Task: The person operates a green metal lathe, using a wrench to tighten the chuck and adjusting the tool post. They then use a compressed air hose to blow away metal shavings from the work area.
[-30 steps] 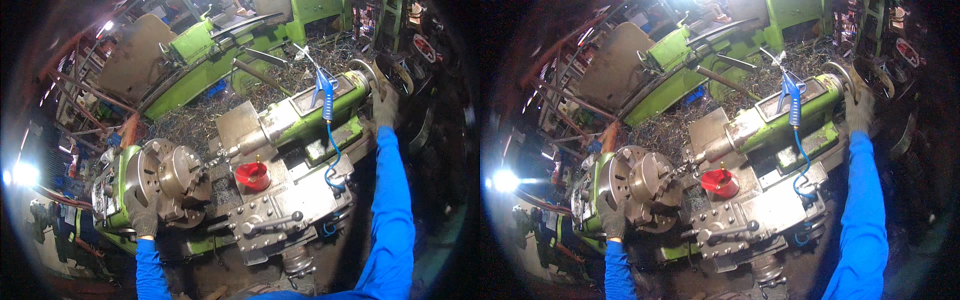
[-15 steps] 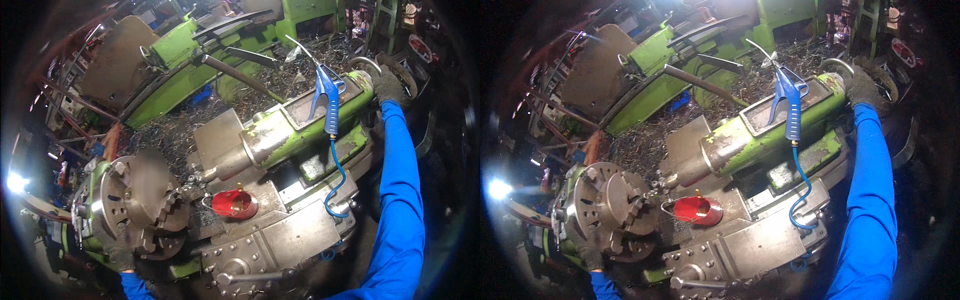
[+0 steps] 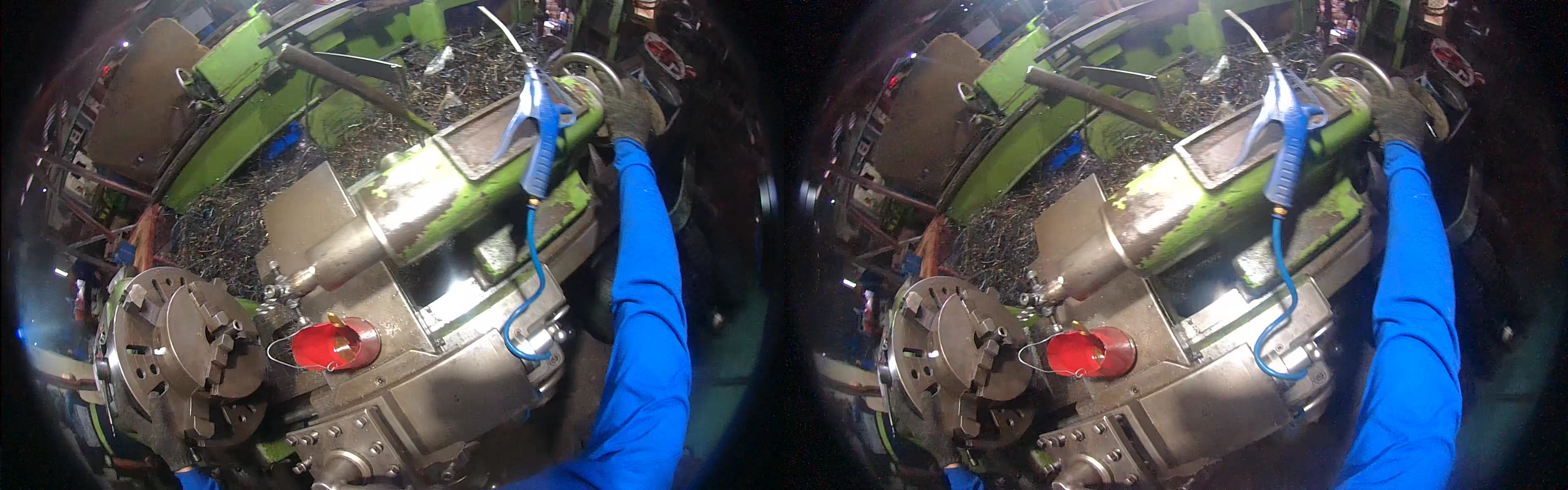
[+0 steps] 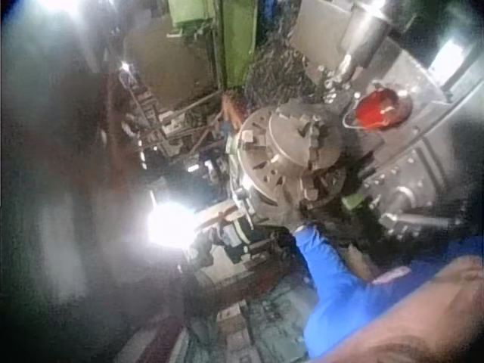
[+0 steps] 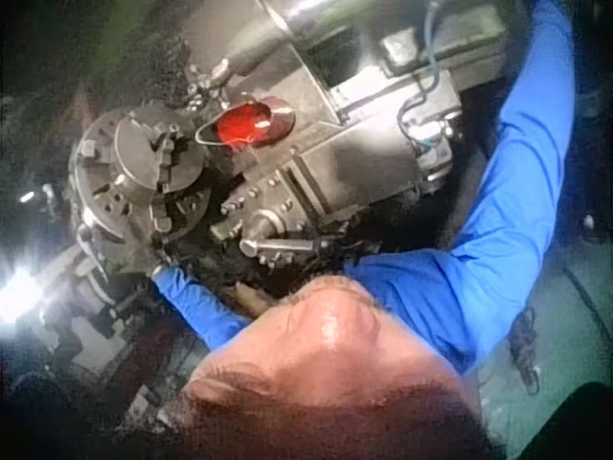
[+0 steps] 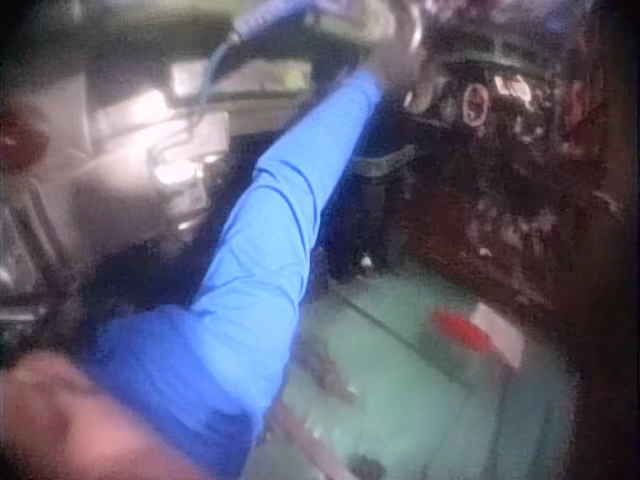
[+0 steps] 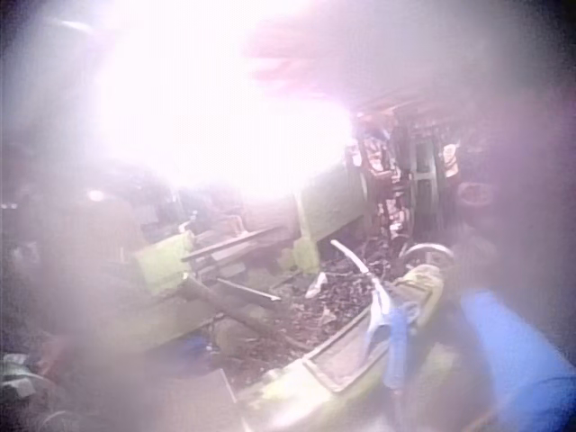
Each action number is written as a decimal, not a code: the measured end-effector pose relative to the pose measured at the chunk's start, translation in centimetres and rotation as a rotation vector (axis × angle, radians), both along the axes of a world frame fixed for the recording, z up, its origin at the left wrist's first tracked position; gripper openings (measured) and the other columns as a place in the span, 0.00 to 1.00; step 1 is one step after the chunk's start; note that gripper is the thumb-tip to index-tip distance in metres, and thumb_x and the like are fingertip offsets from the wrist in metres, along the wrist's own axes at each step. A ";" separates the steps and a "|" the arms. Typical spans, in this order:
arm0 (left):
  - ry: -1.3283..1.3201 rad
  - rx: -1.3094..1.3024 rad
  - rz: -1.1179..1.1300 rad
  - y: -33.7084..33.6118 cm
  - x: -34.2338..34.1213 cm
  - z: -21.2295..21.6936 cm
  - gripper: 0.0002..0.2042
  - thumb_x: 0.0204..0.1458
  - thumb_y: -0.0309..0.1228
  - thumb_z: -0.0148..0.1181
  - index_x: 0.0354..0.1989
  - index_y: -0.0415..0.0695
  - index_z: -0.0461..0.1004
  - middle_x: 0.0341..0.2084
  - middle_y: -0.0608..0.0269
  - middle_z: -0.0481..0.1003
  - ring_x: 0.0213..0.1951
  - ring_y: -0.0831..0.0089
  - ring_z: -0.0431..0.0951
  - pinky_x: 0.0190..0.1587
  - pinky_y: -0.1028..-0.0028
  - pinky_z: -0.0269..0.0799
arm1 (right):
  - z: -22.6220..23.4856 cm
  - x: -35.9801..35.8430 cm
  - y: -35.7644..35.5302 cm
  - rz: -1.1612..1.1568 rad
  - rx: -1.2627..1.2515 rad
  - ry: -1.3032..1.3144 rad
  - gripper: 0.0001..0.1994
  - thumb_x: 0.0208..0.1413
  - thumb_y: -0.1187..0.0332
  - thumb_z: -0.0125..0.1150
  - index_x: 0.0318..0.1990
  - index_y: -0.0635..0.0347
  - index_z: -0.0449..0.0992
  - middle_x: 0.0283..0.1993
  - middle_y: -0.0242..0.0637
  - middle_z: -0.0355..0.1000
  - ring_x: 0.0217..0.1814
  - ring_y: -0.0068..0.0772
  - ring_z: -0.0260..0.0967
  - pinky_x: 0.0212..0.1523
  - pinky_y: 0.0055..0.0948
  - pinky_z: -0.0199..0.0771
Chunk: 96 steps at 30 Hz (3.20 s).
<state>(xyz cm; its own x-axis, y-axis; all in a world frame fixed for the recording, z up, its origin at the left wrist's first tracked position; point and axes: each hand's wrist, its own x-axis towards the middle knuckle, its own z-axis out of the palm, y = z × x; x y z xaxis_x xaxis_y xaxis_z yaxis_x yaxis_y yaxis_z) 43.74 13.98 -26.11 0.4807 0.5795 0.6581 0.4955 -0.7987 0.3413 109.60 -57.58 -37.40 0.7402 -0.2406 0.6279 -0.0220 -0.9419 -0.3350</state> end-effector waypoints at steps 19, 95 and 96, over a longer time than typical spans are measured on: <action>0.145 0.067 -0.016 -1.5 1.6 0.7 0.36 0.63 0.44 0.66 0.74 0.39 0.58 0.69 0.48 0.62 0.70 0.53 0.62 0.72 0.56 0.58 | -4.9 -27.6 7.8 0.447 0.807 0.047 0.14 0.67 0.61 0.61 0.51 0.63 0.78 0.51 0.40 0.78 0.56 0.39 0.74 0.61 0.36 0.71; 0.087 0.233 -0.076 0.9 1.2 -0.4 0.41 0.55 0.53 0.68 0.72 0.44 0.62 0.69 0.44 0.63 0.71 0.44 0.59 0.72 0.49 0.56 | -0.1 -53.3 -7.1 -0.029 -0.078 0.774 0.08 0.67 0.64 0.54 0.50 0.46 0.75 0.34 0.55 0.79 0.39 0.67 0.77 0.39 0.60 0.77; 0.078 0.228 -0.083 0.6 1.2 0.0 0.41 0.55 0.53 0.68 0.72 0.44 0.62 0.68 0.44 0.63 0.71 0.44 0.60 0.72 0.49 0.56 | 2.7 -52.1 -7.0 -0.034 -0.075 0.681 0.06 0.67 0.63 0.54 0.48 0.47 0.73 0.35 0.56 0.79 0.41 0.67 0.77 0.40 0.61 0.76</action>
